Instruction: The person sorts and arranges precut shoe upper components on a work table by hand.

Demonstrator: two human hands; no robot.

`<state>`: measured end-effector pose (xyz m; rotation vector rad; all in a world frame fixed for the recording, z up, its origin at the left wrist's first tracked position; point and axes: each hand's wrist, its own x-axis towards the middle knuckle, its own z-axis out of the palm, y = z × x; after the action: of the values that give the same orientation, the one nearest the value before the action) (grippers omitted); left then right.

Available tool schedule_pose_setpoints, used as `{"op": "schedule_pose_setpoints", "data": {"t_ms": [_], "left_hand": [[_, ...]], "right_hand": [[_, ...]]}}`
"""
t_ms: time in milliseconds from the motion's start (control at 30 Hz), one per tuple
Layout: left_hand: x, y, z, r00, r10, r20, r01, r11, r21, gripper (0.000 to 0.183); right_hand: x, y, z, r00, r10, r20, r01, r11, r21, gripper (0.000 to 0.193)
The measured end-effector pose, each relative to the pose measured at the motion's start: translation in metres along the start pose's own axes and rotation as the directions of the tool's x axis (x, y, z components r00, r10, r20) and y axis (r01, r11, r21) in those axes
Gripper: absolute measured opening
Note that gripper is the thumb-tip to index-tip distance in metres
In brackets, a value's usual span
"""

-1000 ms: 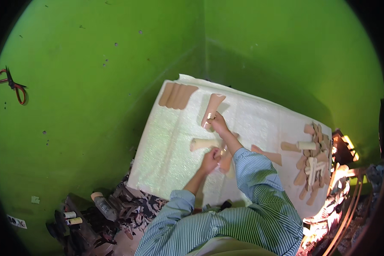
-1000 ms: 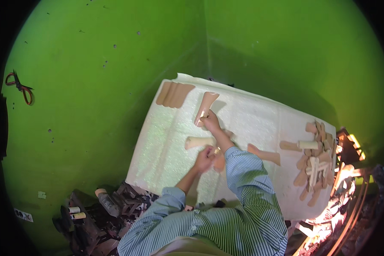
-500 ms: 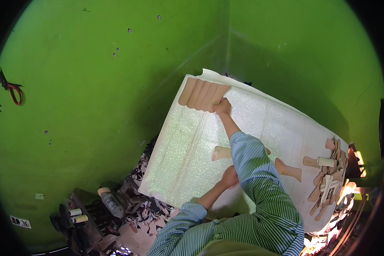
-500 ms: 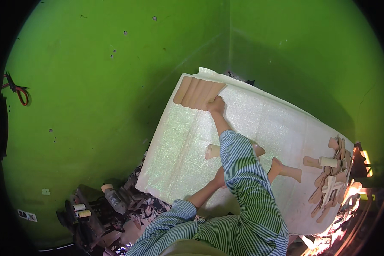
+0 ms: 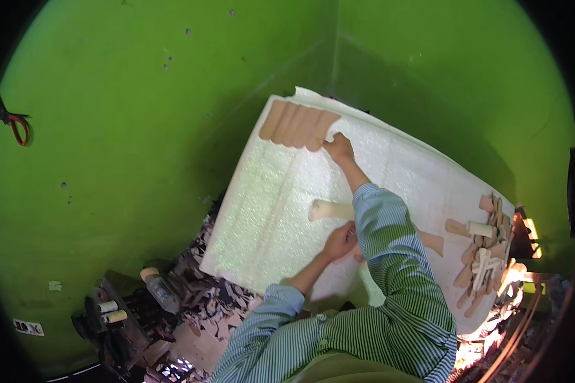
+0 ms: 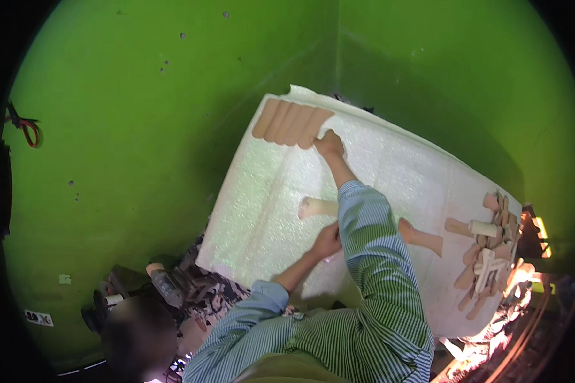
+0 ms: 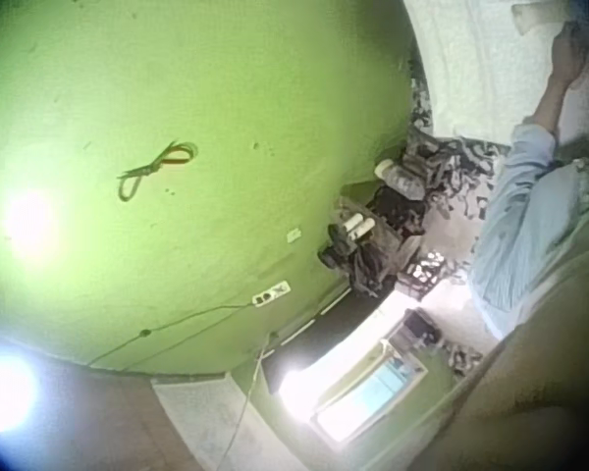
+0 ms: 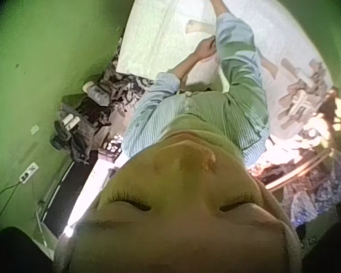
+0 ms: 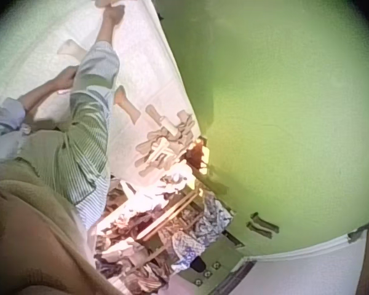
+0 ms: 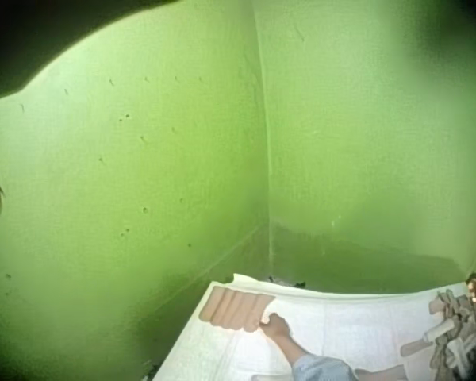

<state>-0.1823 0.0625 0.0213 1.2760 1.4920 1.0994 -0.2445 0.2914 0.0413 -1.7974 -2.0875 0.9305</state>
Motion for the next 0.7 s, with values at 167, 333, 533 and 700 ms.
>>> {"op": "schedule_pose_setpoints", "data": {"t_ms": [167,333,533,700], "left_hand": [[0.001,-0.009,-0.003,0.998,0.041,-0.047,-0.043,0.999,-0.028,0.023],[0.001,-0.007,0.002,0.998,0.044,-0.042,-0.047,0.997,-0.065,0.026],[0.008,-0.026,0.006,0.998,-0.013,-0.053,-0.001,0.964,-0.265,0.024],[0.026,-0.014,-0.011,0.967,-0.159,-0.197,0.097,0.951,-0.293,0.022]], "right_hand": [[-0.049,0.052,-0.021,0.660,-0.423,0.621,0.514,0.857,0.038,0.042],[-0.119,0.074,-0.027,0.744,-0.410,0.527,0.602,0.754,-0.264,0.035],[-0.129,0.062,-0.053,0.779,-0.530,0.335,0.595,0.793,-0.128,0.022],[-0.139,0.052,-0.089,0.701,-0.653,-0.288,0.679,0.734,-0.009,0.010]]}}
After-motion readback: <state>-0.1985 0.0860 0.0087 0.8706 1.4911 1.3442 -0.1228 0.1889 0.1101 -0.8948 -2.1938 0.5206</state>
